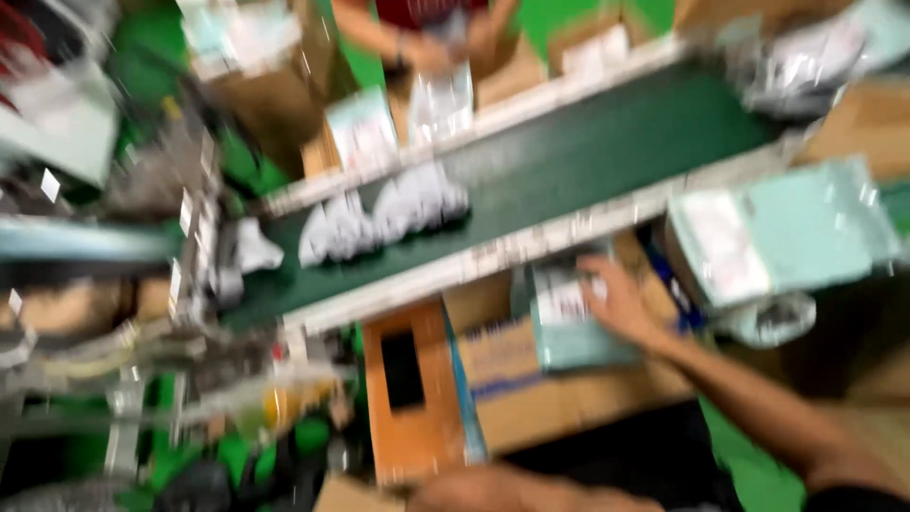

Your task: The worker packs stacks of face masks into individual plastic bags and organizes them for bulk packaging near a conveyor belt.

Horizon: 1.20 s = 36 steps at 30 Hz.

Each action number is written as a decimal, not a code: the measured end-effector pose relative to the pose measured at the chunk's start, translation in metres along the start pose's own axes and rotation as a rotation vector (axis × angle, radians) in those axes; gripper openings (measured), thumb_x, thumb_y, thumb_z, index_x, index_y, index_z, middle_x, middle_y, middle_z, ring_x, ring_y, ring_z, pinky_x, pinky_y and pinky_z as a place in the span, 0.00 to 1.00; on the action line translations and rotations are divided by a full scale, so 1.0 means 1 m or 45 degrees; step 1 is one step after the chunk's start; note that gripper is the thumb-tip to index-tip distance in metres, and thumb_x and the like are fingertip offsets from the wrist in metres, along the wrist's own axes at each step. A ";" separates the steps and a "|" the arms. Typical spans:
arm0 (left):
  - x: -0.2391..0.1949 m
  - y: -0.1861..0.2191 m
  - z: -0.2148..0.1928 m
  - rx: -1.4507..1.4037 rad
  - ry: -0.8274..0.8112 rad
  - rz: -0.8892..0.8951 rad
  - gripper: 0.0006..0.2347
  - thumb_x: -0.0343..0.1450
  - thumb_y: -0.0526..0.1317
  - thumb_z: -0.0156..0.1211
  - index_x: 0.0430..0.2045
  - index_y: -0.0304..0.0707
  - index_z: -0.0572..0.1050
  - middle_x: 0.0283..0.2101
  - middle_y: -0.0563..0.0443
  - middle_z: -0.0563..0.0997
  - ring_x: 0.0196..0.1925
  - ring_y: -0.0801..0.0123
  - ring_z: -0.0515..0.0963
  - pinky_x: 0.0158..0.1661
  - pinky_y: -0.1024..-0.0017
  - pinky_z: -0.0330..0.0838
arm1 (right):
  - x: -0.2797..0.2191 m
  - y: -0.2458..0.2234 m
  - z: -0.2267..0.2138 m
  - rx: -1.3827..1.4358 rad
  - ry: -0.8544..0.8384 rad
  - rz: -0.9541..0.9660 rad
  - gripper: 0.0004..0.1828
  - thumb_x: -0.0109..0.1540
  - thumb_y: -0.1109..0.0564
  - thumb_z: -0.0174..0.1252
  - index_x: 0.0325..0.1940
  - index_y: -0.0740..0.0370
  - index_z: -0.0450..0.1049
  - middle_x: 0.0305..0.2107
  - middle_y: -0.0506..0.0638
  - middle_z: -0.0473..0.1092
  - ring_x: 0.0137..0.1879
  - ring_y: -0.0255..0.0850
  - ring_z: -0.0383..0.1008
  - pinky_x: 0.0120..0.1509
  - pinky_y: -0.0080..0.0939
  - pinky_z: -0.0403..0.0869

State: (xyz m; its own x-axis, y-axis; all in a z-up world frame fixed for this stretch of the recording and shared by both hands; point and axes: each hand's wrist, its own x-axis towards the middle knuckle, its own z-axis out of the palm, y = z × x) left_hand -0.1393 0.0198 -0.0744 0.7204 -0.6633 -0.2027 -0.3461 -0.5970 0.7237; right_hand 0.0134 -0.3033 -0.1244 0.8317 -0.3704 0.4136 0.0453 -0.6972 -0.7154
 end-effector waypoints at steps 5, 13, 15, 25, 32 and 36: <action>0.150 0.057 -0.063 0.027 -0.144 -0.058 0.23 0.71 0.53 0.64 0.53 0.36 0.73 0.54 0.39 0.78 0.57 0.51 0.77 0.57 0.54 0.70 | -0.031 0.020 -0.012 -0.234 0.099 0.091 0.22 0.63 0.57 0.59 0.61 0.65 0.72 0.57 0.62 0.69 0.66 0.57 0.67 0.72 0.52 0.65; 0.364 -0.025 -0.225 0.617 0.636 0.430 0.44 0.65 0.50 0.68 0.72 0.27 0.48 0.72 0.23 0.57 0.74 0.31 0.56 0.69 0.43 0.49 | -0.063 0.043 -0.007 -0.081 0.390 0.269 0.20 0.68 0.52 0.54 0.61 0.66 0.72 0.59 0.64 0.69 0.66 0.58 0.67 0.73 0.51 0.65; 0.399 -0.046 -0.244 0.771 0.661 0.336 0.48 0.59 0.54 0.73 0.68 0.30 0.48 0.69 0.20 0.56 0.68 0.27 0.57 0.63 0.42 0.51 | -0.060 0.049 -0.005 -0.061 0.387 0.335 0.20 0.70 0.50 0.52 0.61 0.65 0.72 0.58 0.62 0.70 0.66 0.58 0.68 0.72 0.51 0.66; 0.537 -0.157 -0.220 1.075 0.633 0.272 0.15 0.75 0.34 0.54 0.56 0.33 0.69 0.39 0.34 0.81 0.41 0.43 0.83 0.41 0.54 0.78 | -0.058 0.047 -0.007 -0.085 0.443 0.453 0.20 0.68 0.48 0.53 0.56 0.64 0.75 0.54 0.63 0.72 0.61 0.57 0.72 0.66 0.51 0.69; 0.367 -0.087 -0.204 0.529 0.475 0.585 0.17 0.64 0.35 0.58 0.48 0.40 0.78 0.43 0.35 0.81 0.47 0.42 0.78 0.47 0.51 0.70 | -0.062 0.012 0.000 -0.182 0.475 0.013 0.19 0.58 0.60 0.60 0.53 0.64 0.74 0.50 0.60 0.73 0.60 0.57 0.73 0.67 0.52 0.70; 0.241 -0.045 -0.191 0.259 0.381 0.767 0.21 0.55 0.25 0.65 0.42 0.39 0.79 0.49 0.42 0.80 0.56 0.46 0.75 0.57 0.55 0.68 | -0.012 -0.062 0.011 0.046 -0.027 -0.450 0.40 0.48 0.53 0.72 0.61 0.65 0.68 0.59 0.62 0.67 0.70 0.63 0.60 0.72 0.59 0.59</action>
State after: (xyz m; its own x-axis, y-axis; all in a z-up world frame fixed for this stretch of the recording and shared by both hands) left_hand 0.1644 -0.0266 -0.0300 0.4925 -0.7697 0.4061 -0.8213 -0.2567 0.5094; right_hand 0.0063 -0.2490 -0.0915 0.7725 -0.0974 0.6275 0.3515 -0.7575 -0.5502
